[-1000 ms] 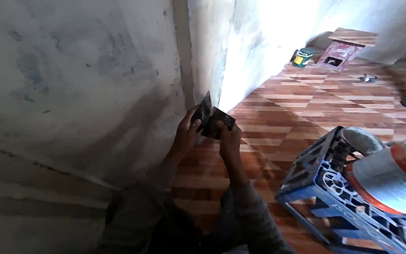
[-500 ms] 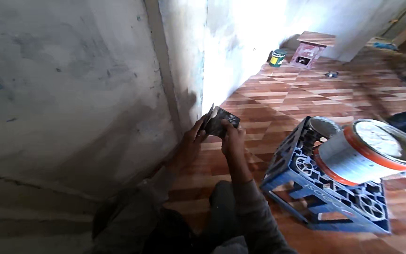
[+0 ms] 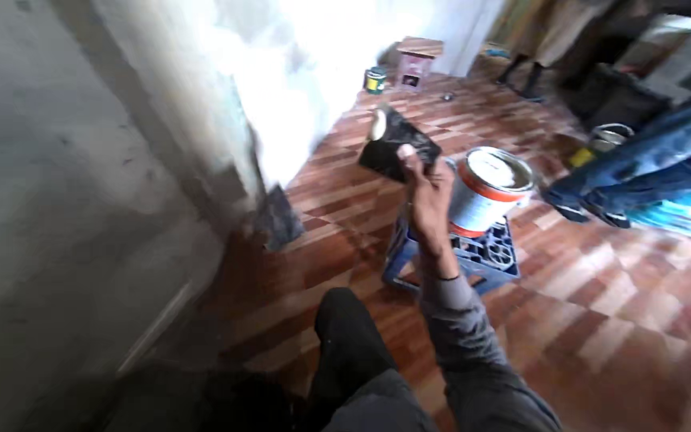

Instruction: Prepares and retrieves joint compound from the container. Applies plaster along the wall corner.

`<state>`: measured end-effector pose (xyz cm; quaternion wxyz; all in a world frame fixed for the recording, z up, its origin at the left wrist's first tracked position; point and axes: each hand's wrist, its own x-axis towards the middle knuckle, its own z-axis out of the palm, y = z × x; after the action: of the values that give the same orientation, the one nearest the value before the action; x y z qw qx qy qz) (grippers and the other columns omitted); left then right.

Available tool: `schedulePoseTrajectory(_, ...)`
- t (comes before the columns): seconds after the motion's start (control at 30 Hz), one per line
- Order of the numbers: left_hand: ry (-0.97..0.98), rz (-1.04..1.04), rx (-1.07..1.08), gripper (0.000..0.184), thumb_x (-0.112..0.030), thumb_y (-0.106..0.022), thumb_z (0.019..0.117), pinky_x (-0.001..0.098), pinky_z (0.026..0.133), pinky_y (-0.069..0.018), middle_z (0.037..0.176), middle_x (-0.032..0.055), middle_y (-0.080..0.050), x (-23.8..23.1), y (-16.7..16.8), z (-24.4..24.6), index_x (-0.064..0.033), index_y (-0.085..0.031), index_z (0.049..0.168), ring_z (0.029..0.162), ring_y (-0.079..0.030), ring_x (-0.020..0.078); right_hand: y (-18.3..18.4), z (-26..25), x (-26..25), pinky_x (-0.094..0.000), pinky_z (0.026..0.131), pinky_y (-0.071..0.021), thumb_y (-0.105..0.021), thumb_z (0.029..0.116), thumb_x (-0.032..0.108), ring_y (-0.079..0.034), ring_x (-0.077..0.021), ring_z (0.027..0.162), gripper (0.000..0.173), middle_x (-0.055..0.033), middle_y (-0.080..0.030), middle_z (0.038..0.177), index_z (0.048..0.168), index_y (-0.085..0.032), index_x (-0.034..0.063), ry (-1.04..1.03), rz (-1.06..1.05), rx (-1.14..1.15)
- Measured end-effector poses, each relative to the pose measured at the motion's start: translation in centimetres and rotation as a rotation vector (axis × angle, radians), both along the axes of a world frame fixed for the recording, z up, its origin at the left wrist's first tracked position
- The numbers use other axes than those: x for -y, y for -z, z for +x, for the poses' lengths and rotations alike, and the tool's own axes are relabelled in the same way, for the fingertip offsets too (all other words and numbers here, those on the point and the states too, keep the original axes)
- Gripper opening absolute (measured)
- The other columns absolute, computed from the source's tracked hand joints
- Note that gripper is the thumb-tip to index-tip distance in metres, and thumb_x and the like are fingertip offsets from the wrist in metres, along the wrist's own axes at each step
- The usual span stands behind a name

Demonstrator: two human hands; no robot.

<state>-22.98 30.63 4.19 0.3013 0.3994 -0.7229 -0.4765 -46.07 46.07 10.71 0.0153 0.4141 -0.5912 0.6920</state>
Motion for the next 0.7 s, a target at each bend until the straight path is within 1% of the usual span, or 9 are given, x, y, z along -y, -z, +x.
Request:
schedulePoseTrajectory(0.03,-0.052,-0.012,-0.022,0.046,-0.009,-0.059,0.0989,0.0352,0.081,-0.0573,0.120,0.0203,-0.062,0.7,0.1,0.6,0.0038,-0.049,0.142,0.093,-0.065,0.0181,0.1,-2.4,-2.5,-0.0255,0.065,-0.0564,-0.055,0.1063,0.025,-0.065,-0.0057,0.074,0.025,-0.0026,-0.069,0.094,0.124,-0.064,0.0092,0.136,0.062,-0.235)
schedulePoseTrajectory(0.07,-0.063,-0.025,-0.045,0.046,-0.008,-0.060,0.0969,0.0384,0.079,-0.0583,0.118,0.0199,-0.064,1.8,1.1,1.2,0.0012,-0.051,0.141,0.091,-0.066,0.0193,0.1,-4.9,-4.8,-0.0314,0.075,-0.0585,-0.053,0.1050,0.015,-0.068,-0.0115,0.084,0.029,-0.0094,-0.070,0.103,0.129,-0.062,0.0035,0.248,0.147,-0.466)
schedulePoseTrajectory(0.13,-0.025,-0.025,-0.068,0.049,-0.008,-0.060,0.0971,0.0395,0.079,-0.0593,0.120,0.0197,-0.064,3.0,2.7,1.6,-0.0006,-0.049,0.145,0.092,-0.068,0.0195,-0.2,-9.5,-8.4,-0.0495,0.088,-0.0564,-0.053,0.1035,0.008,-0.070,-0.0317,0.101,0.034,-0.0211,-0.069,0.119,0.136,-0.061,0.0009,0.420,0.349,-0.756)
schedulePoseTrajectory(0.2,0.024,-0.008,-0.046,0.049,-0.008,-0.057,0.0980,0.0353,0.075,-0.0590,0.118,0.0172,-0.065,2.9,3.5,1.2,-0.0013,-0.048,0.146,0.088,-0.067,0.0155,0.4,-14.2,-10.8,-0.0579,0.099,-0.0497,-0.050,0.1049,0.008,-0.065,-0.0403,0.119,0.038,-0.0208,-0.063,0.137,0.142,-0.059,0.0054,0.526,0.570,-0.977)
schedulePoseTrajectory(0.27,0.070,0.009,0.008,0.045,-0.009,-0.055,0.0993,0.0394,0.080,-0.0593,0.120,0.0180,-0.065,2.5,3.7,0.9,-0.0016,-0.050,0.144,0.093,-0.068,0.0188,1.7,-18.2,-12.6,-0.0577,0.110,-0.0434,-0.044,0.1049,0.007,-0.056,-0.0375,0.134,0.044,-0.0156,-0.057,0.148,0.147,-0.055,0.0088,0.585,0.752,-1.107)
schedulePoseTrajectory(0.33,0.088,0.008,0.023,0.044,-0.013,-0.057,0.0990,0.0395,0.084,-0.0578,0.120,0.0182,-0.066,2.2,3.6,0.6,0.0005,-0.052,0.141,0.096,-0.068,0.0187,3.3,-20.3,-13.4,-0.0592,0.113,-0.0395,-0.044,0.1031,0.004,-0.053,-0.0377,0.138,0.046,-0.0156,-0.055,0.151,0.148,-0.053,0.0068,0.588,0.856,-1.098)
schedulePoseTrajectory(0.4,0.076,-0.001,0.004,0.043,-0.018,-0.058,0.0977,0.0341,0.080,-0.0591,0.115,0.0135,-0.068,2.6,4.4,0.5,-0.0023,-0.056,0.137,0.092,-0.069,0.0135,5.1,-20.3,-13.4,-0.0623,0.107,-0.0441,-0.049,0.1015,0.003,-0.060,-0.0415,0.128,0.043,-0.0197,-0.060,0.142,0.144,-0.057,0.0036,0.571,0.874,-1.005)
schedulePoseTrajectory(0.5,0.050,0.064,-0.036,0.044,-0.009,-0.056,0.1002,0.0311,0.077,-0.0594,0.115,0.0129,-0.067,2.2,3.7,0.4,-0.0041,-0.051,0.143,0.089,-0.068,0.0115,6.6,-19.5,-13.3,-0.0567,0.110,-0.0458,-0.048,0.1045,0.010,-0.062,-0.0385,0.126,0.036,-0.0195,-0.066,0.135,0.135,-0.063,0.0011,0.547,0.864,-0.908)
schedulePoseTrajectory(0.7,0.036,0.036,-0.063,0.047,-0.009,-0.056,0.0986,0.0312,0.073,-0.0598,0.115,0.0110,-0.068,3.2,4.3,0.9,-0.0057,-0.050,0.145,0.087,-0.069,0.0102,7.0,-19.1,-14.2,-0.0512,0.111,-0.0462,-0.048,0.1049,0.010,-0.063,-0.0340,0.126,0.033,-0.0164,-0.067,0.134,0.131,-0.067,0.0019,0.518,0.759,-0.941)
